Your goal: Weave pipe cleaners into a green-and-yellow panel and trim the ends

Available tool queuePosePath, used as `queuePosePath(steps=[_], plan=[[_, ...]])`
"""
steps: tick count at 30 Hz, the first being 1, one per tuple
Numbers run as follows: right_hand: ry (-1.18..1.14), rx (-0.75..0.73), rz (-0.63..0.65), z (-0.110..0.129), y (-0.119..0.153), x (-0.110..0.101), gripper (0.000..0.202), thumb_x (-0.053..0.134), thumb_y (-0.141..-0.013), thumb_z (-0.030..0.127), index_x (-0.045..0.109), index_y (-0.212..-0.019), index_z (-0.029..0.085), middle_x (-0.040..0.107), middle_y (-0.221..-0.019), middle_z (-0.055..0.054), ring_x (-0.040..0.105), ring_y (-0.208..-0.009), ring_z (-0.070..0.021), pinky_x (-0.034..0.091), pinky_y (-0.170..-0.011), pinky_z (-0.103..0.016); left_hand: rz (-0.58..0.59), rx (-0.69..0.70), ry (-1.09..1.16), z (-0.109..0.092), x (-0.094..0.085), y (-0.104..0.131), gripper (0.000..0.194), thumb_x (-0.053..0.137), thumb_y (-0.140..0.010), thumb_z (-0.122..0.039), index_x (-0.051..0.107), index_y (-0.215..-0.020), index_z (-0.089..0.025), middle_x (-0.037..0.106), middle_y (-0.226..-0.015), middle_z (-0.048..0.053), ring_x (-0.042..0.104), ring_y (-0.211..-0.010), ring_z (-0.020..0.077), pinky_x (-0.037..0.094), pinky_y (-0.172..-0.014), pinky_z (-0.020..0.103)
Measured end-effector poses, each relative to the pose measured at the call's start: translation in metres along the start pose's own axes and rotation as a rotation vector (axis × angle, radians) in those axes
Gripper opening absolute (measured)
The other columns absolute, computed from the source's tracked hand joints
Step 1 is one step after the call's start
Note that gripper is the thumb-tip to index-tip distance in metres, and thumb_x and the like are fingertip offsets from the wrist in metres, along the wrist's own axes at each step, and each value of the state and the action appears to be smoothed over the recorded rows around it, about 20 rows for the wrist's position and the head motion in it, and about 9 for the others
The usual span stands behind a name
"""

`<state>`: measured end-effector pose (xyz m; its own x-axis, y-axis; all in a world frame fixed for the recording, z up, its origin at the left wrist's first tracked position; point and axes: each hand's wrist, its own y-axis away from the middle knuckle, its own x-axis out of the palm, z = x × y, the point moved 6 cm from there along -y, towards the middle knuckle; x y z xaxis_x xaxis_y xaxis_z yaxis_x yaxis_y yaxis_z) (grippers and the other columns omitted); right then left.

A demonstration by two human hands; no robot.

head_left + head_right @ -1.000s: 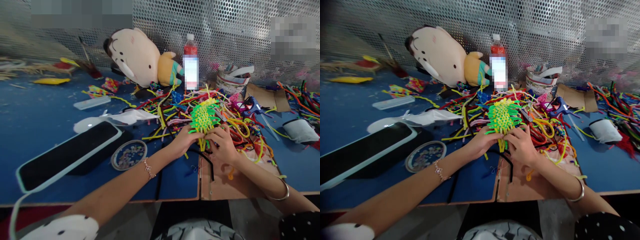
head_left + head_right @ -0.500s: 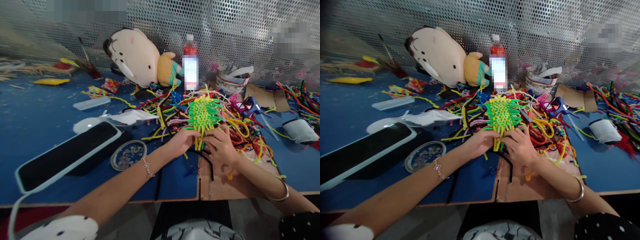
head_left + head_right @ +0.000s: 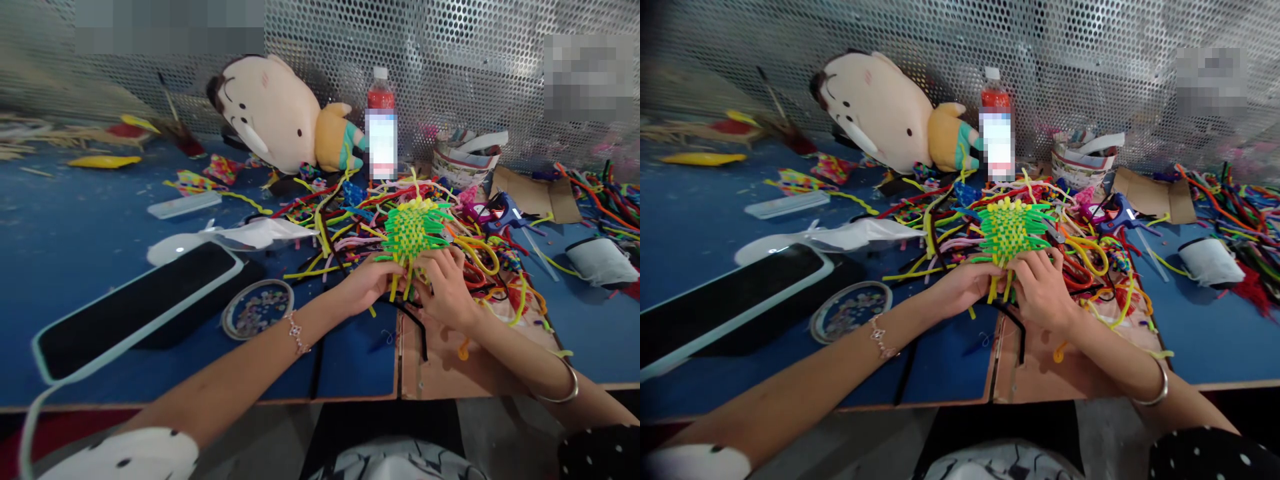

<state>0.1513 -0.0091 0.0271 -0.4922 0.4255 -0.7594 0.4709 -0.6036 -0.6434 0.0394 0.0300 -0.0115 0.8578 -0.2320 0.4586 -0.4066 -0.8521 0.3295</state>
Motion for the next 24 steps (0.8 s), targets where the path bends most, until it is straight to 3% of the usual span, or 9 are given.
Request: queuePosePath(steps=[3,8,17,24], plan=[[0.047,0.016,0.038,-0.0015,0.0004,0.0028,0.027,0.051,-0.083,0.008,0.060,-0.104,0.022,0.064,-0.101,-0.005,0.052,-0.092,-0.0216,0.027,-0.089,-0.039,0.001,-0.002,-0.006,0.0006,0.0002,0.0000,0.007,0.066,-0.053,-0.014,0.061,-0.058,-0.015,0.059,-0.052,-0.001,0.053,-0.046,0.0105,0.043,-0.050,0.026],[0.132,0.039,0.008,-0.0021,-0.0010,0.0031,0.019,0.050,-0.090,0.013,0.061,-0.101,0.024,0.065,-0.096,-0.004,0.052,-0.088,-0.0197,0.027,-0.091,-0.038,-0.004,-0.010,-0.017,0.0013,0.0009,-0.0004,0.011,0.068,-0.051,-0.012,0.062,-0.060,-0.015,0.060,-0.054,-0.002,0.053,-0.046,0.0100,0.043,-0.049,0.025],[0.084,0.057,-0.063,-0.0016,-0.0030,-0.0021,0.016,0.051,-0.088,0.012,0.058,-0.098,0.023,0.066,-0.091,-0.002,0.057,-0.086,-0.0187,0.027,-0.090,-0.036,0.015,0.029,-0.193,0.0013,0.0018,0.0017,0.017,0.073,-0.057,-0.019,0.063,-0.069,-0.015,0.058,-0.054,-0.004,0.051,-0.045,0.0085,0.040,-0.048,0.024],[0.002,0.083,-0.066,-0.0011,-0.0024,-0.0035,0.021,0.052,-0.086,0.010,0.057,-0.102,0.022,0.066,-0.095,-0.003,0.058,-0.091,-0.0197,0.028,-0.091,-0.038,0.035,0.068,-0.225,0.0026,0.0003,-0.0011,0.015,0.073,-0.055,-0.022,0.062,-0.062,-0.014,0.056,-0.055,-0.004,0.047,-0.045,0.0066,0.035,-0.044,0.022]])
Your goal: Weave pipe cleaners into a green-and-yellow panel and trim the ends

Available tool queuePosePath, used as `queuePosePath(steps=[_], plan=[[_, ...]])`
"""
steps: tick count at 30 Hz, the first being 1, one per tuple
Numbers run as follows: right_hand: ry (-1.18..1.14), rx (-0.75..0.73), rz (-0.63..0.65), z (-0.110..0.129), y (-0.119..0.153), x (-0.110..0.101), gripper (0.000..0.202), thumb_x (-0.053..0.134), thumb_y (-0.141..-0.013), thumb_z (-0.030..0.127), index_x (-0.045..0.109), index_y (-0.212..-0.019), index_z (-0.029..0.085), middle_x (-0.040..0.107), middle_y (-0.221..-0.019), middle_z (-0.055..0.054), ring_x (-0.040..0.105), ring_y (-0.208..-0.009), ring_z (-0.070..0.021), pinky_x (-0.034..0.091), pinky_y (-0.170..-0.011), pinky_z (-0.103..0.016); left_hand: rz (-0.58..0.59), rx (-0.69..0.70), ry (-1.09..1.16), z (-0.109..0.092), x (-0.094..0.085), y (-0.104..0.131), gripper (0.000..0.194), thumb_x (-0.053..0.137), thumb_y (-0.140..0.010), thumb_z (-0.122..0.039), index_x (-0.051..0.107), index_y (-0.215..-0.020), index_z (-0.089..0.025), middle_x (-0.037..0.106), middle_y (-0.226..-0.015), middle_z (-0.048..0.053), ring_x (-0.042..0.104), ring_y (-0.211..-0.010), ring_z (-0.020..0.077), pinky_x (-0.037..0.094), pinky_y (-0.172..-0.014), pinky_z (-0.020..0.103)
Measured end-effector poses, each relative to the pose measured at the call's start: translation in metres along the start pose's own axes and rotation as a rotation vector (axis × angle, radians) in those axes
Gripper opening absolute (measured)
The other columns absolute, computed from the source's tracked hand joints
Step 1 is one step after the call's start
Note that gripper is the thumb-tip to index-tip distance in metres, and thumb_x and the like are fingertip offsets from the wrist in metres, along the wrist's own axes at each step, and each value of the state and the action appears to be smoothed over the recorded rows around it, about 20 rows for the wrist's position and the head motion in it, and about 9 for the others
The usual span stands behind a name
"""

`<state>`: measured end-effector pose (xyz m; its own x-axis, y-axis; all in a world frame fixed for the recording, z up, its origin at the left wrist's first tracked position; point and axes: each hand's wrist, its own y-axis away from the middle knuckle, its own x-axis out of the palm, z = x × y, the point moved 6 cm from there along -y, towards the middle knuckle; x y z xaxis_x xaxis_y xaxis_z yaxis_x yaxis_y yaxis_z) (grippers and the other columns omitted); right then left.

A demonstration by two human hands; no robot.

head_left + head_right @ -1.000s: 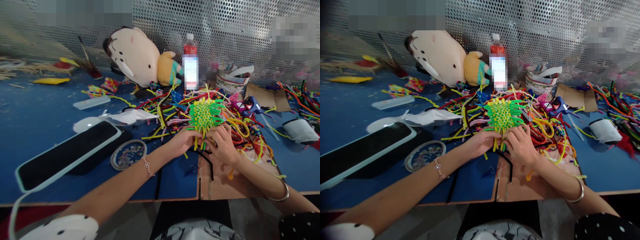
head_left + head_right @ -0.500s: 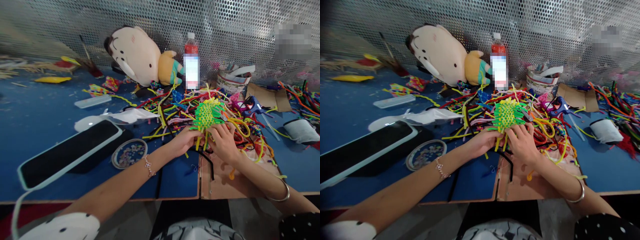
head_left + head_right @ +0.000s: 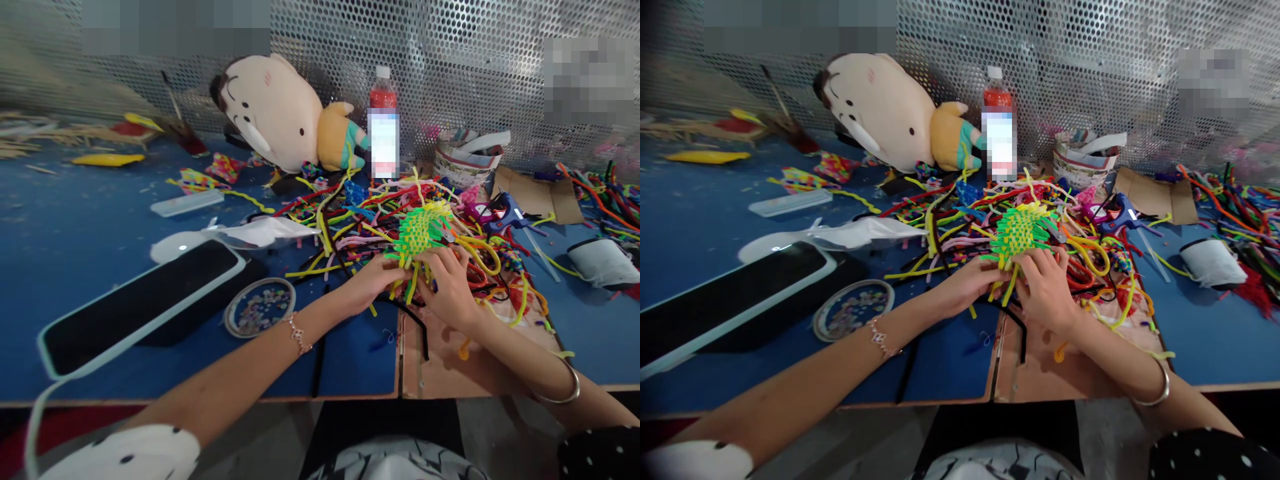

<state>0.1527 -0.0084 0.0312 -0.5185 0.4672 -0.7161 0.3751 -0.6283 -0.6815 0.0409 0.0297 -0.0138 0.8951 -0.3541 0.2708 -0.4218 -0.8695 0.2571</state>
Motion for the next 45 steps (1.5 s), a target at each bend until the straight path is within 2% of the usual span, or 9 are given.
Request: queuePosePath(steps=[5,10,14,19,25,29,34,40,45], plan=[[-0.091,-0.024,-0.031,0.003,-0.001,-0.006,0.028,0.051,-0.083,0.008,0.052,-0.107,0.022,0.067,-0.098,-0.003,0.059,-0.092,-0.0196,0.031,-0.090,-0.038,-0.054,0.011,0.008,-0.003,-0.004,0.000,0.010,0.069,-0.052,-0.019,0.061,-0.054,-0.014,0.055,-0.050,-0.002,0.046,-0.044,0.0068,0.033,-0.044,0.022],[-0.119,-0.007,-0.102,0.004,0.000,-0.012,0.027,0.052,-0.086,0.015,0.050,-0.111,0.023,0.064,-0.100,-0.006,0.058,-0.091,-0.0220,0.035,-0.085,-0.039,-0.083,0.053,0.068,-0.009,-0.004,0.001,0.004,0.065,-0.050,-0.015,0.062,-0.053,-0.015,0.057,-0.051,-0.003,0.045,-0.042,0.0063,0.033,-0.043,0.021],[-0.132,0.037,-0.171,0.001,0.001,-0.015,0.023,0.052,-0.087,0.018,0.050,-0.109,0.023,0.063,-0.099,-0.006,0.058,-0.091,-0.0226,0.038,-0.084,-0.039,-0.124,0.091,0.072,-0.011,-0.007,0.001,0.005,0.067,-0.052,-0.017,0.062,-0.054,-0.016,0.061,-0.054,-0.001,0.052,-0.049,0.0097,0.040,-0.049,0.023],[-0.187,0.089,-0.180,-0.006,0.002,-0.013,0.021,0.055,-0.087,0.022,0.051,-0.108,0.024,0.063,-0.099,-0.006,0.059,-0.096,-0.0240,0.041,-0.084,-0.040,-0.183,0.104,0.119,-0.011,-0.010,0.002,0.008,0.069,-0.049,-0.020,0.064,-0.054,-0.016,0.069,-0.060,0.003,0.062,-0.061,0.0165,0.049,-0.060,0.027],[-0.293,0.157,-0.140,-0.011,0.002,-0.011,0.025,0.061,-0.085,0.034,0.052,-0.106,0.024,0.064,-0.098,-0.006,0.061,-0.094,-0.0240,0.046,-0.083,-0.041,-0.205,0.103,0.115,-0.014,-0.009,0.004,0.009,0.069,-0.050,-0.023,0.067,-0.056,-0.017,0.071,-0.063,0.004,0.066,-0.065,0.0205,0.050,-0.060,0.030],[-0.456,0.302,-0.145,-0.020,0.001,-0.010,0.025,0.063,-0.084,0.041,0.053,-0.101,0.024,0.065,-0.092,-0.004,0.062,-0.086,-0.0203,0.049,-0.077,-0.036,-0.240,0.105,0.131,-0.014,-0.010,0.005,0.009,0.071,-0.048,-0.022,0.065,-0.053,-0.017,0.072,-0.064,0.004,0.069,-0.069,0.0221,0.051,-0.064,0.030],[-0.585,0.487,-0.126,-0.032,0.002,-0.005,0.009,0.058,-0.085,0.031,0.057,-0.088,0.023,0.065,-0.078,0.000,0.061,-0.072,-0.0148,0.049,-0.068,-0.028,-0.269,0.114,0.124,-0.013,-0.012,0.005,0.010,0.072,-0.046,-0.021,0.065,-0.050,-0.017,0.069,-0.058,0.003,0.067,-0.066,0.0209,0.050,-0.066,0.030],[-0.585,0.488,-0.091,-0.033,0.001,-0.003,0.006,0.056,-0.083,0.026,0.061,-0.081,0.023,0.068,-0.075,0.001,0.063,-0.070,-0.0149,0.049,-0.067,-0.027,-0.253,0.180,0.140,-0.018,-0.011,0.005,0.006,0.068,-0.045,-0.019,0.062,-0.048,-0.017,0.064,-0.054,-0.001,0.059,-0.058,0.0147,0.045,-0.060,0.027],[-0.558,0.456,-0.053,-0.030,-0.001,-0.004,0.008,0.054,-0.083,0.024,0.061,-0.080,0.022,0.069,-0.076,0.000,0.064,-0.071,-0.0150,0.050,-0.068,-0.026,-0.274,0.134,0.162,-0.011,-0.016,0.004,0.005,0.064,-0.047,-0.013,0.063,-0.051,-0.016,0.058,-0.050,-0.003,0.054,-0.053,0.0120,0.042,-0.055,0.025]])
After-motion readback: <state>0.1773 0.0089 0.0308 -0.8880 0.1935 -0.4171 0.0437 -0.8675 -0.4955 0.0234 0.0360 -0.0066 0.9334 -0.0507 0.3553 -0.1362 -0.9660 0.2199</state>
